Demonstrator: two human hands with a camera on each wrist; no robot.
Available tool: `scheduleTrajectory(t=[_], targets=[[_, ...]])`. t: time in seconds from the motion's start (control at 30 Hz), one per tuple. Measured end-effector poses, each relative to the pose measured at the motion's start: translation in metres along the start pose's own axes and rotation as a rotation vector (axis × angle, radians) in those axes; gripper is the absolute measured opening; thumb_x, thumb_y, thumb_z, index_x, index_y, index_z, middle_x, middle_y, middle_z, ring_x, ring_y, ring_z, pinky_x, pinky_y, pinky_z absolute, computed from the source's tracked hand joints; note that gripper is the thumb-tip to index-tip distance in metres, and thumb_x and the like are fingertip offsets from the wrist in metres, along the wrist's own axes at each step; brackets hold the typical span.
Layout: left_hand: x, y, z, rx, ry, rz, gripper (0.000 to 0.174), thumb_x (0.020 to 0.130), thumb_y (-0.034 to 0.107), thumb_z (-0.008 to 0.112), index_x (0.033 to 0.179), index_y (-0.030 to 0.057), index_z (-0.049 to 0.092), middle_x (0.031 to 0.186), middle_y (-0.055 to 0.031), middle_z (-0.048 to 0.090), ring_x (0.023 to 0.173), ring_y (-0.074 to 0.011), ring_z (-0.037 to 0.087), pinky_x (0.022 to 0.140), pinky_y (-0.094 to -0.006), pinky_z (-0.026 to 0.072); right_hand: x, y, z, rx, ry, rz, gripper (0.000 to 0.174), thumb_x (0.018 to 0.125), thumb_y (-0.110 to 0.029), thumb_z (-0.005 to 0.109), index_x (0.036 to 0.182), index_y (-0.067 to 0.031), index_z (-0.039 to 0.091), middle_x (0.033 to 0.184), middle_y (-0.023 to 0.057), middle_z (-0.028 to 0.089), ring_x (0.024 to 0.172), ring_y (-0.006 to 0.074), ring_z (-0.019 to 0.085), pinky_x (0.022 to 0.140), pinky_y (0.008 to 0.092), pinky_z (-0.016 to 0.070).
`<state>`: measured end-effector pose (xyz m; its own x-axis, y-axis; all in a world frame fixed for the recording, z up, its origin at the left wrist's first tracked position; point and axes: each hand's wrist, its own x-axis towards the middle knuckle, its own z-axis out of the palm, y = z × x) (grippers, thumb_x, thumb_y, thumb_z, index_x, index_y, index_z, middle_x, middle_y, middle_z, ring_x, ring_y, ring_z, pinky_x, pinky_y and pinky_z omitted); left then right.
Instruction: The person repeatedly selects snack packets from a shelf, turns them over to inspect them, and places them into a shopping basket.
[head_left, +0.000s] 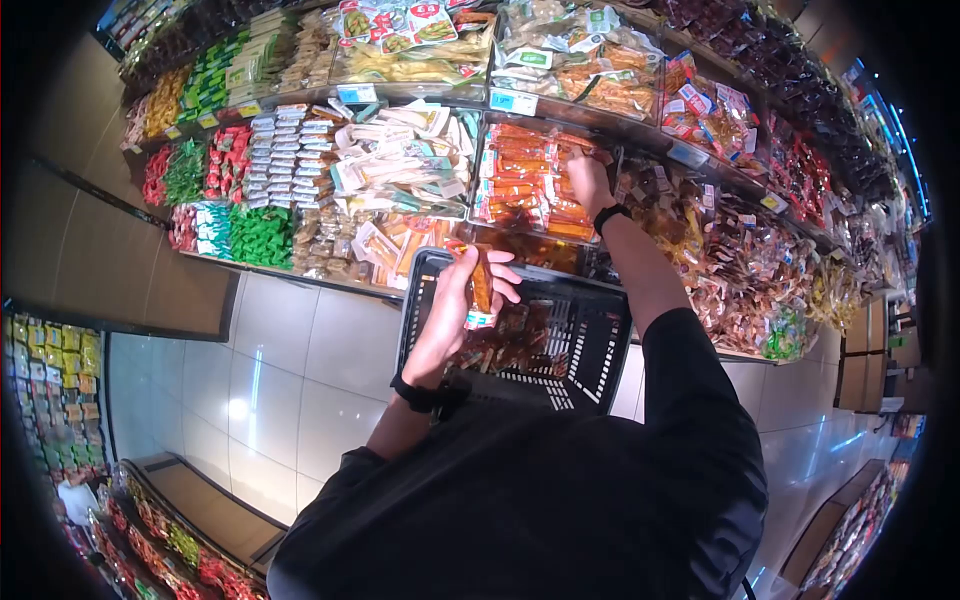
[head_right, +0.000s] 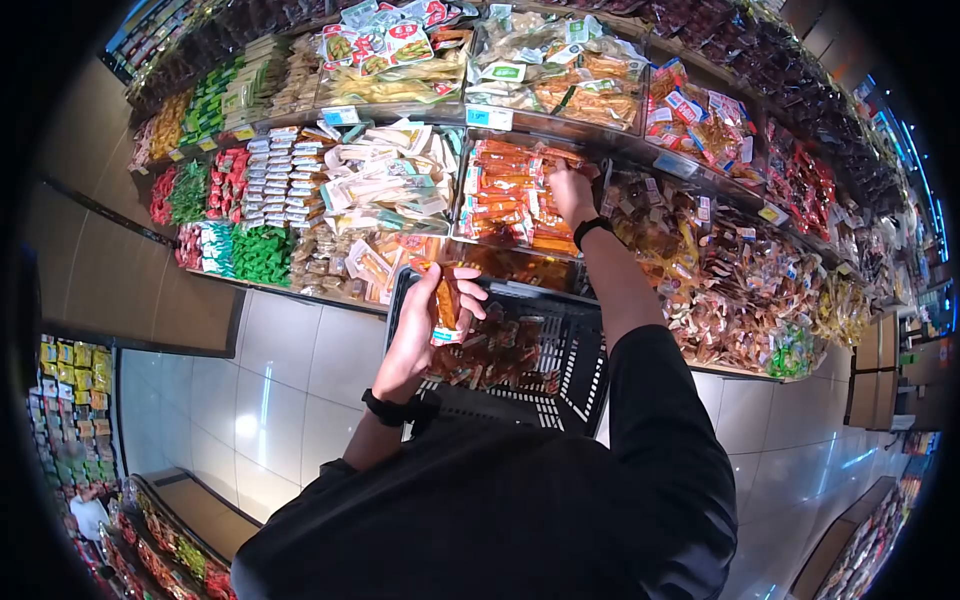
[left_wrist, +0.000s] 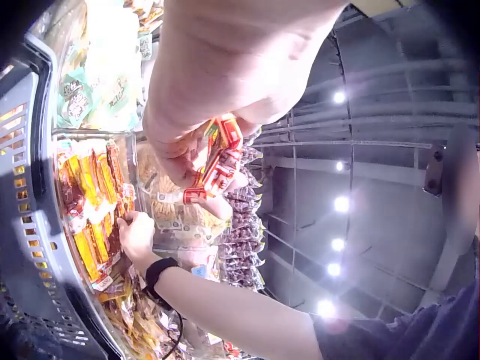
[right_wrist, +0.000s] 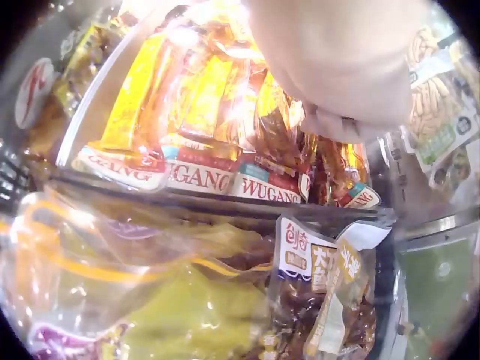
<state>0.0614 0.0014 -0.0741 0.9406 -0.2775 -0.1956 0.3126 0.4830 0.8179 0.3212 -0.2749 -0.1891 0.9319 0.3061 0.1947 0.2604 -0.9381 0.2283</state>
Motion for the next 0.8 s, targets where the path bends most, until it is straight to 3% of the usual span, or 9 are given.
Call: scheduleTrajectory(t=[0.1,0.17,0.23,0.3,0.37,0.5,0.6,0.7,0.8], targets=[[-0.007,0.004,-0.007,-0.201,-0.184,0.002,0.068,0.108,0.051,0.027,0.133,-0.007,0.05,0.096,-0.0169,0.067,0.069,-0.0196,0.066,0.047,-0.0257,0.0492,0.005,0.017,0.045,0.294,0.009,0.122,0.035,0.082,-0.008,0.067,0.117,-0.0044,0.064,0.109,0.022,0.065,0.089,0.0381,0.07,0.073,0.0421,0.0578],[-0.015,0.013,0.0,-0.174,-0.136,0.018,0.074,0.105,0.057,0.027,0.14,-0.0055,0.044,0.099,-0.0178,0.067,0.067,-0.0205,0.065,0.044,-0.0271,0.0476,-0.005,0.009,0.027,0.906,0.131,0.39,0.052,0.079,-0.003,0.07,0.128,-0.0025,0.053,0.113,0.0256,0.062,0.097,0.0405,0.066,0.078,0.0446,0.0551],[-0.026,0.022,0.004,-0.172,-0.162,0.075,0.076,0.105,0.058,0.027,0.146,-0.0055,0.037,0.1,-0.0185,0.066,0.071,-0.0223,0.067,0.043,-0.0268,0.0488,-0.043,-0.016,-0.053,0.423,0.287,0.087,0.055,0.078,-0.001,0.073,0.129,-0.0005,0.052,0.12,0.0267,0.058,0.102,0.0419,0.062,0.081,0.0459,0.0532],[-0.038,0.03,0.009,-0.191,-0.182,0.113,0.076,0.105,0.056,0.027,0.148,-0.0059,0.034,0.101,-0.019,0.065,0.07,-0.0231,0.067,0.043,-0.0264,0.0497,-0.061,-0.025,-0.066,0.442,0.321,0.11,0.054,0.077,0.007,0.071,0.128,-0.0028,0.055,0.129,0.0253,0.054,0.097,0.0401,0.066,0.081,0.0426,0.0538],[-0.045,0.034,0.016,-0.168,-0.161,0.131,0.074,0.106,0.053,0.027,0.149,-0.007,0.033,0.102,-0.02,0.065,0.069,-0.0239,0.067,0.043,-0.0268,0.0504,-0.096,-0.044,-0.1,0.976,0.289,-0.032,0.049,0.082,0.003,0.071,0.128,-0.0029,0.057,0.126,0.0176,0.059,0.091,0.0244,0.068,0.076,0.0327,0.053],[-0.059,0.042,0.036,0.018,-0.144,0.228,0.067,0.108,0.043,0.029,0.148,-0.0102,0.031,0.105,-0.023,0.064,0.066,-0.026,0.067,0.043,-0.029,0.0518,-0.175,-0.088,-0.205,1.803,-0.348,-0.053,0.032,0.098,-0.005,0.06,0.129,-0.0005,0.056,0.124,0.0081,0.062,0.093,0.0113,0.063,0.075,0.0279,0.0517],[-0.066,0.046,0.044,0.029,-0.303,0.224,0.058,0.109,0.034,0.03,0.145,-0.0116,0.035,0.107,-0.0254,0.064,0.065,-0.0279,0.067,0.046,-0.0316,0.0556,-0.214,-0.111,-0.256,1.995,-0.175,-0.002,0.036,0.099,-0.004,0.056,0.134,-0.0016,0.049,0.119,0.0076,0.06,0.1,0.0112,0.06,0.08,0.0279,0.05],[-0.074,0.045,0.056,0.029,-0.415,0.168,0.047,0.11,0.028,0.029,0.134,-0.0104,0.044,0.107,-0.0268,0.064,0.069,-0.031,0.069,0.052,-0.0358,0.0599,-0.223,-0.112,-0.272,2.32,-0.104,0.056,0.031,0.099,-0.008,0.056,0.129,-0.0001,0.049,0.118,0.0095,0.058,0.088,0.0093,0.059,0.074,0.0267,0.048],[-0.075,0.036,0.057,0.099,-0.419,0.125,0.044,0.11,0.023,0.031,0.142,-0.0054,0.039,0.103,-0.0252,0.064,0.075,-0.0328,0.071,0.059,-0.0402,0.0618,-0.23,-0.116,-0.296,2.16,-0.198,0.052,0.025,0.101,-0.01,0.056,0.123,0.0035,0.055,0.084,0.0062,0.062,0.052,0.0077,0.054,0.051,0.0249,0.0446]])
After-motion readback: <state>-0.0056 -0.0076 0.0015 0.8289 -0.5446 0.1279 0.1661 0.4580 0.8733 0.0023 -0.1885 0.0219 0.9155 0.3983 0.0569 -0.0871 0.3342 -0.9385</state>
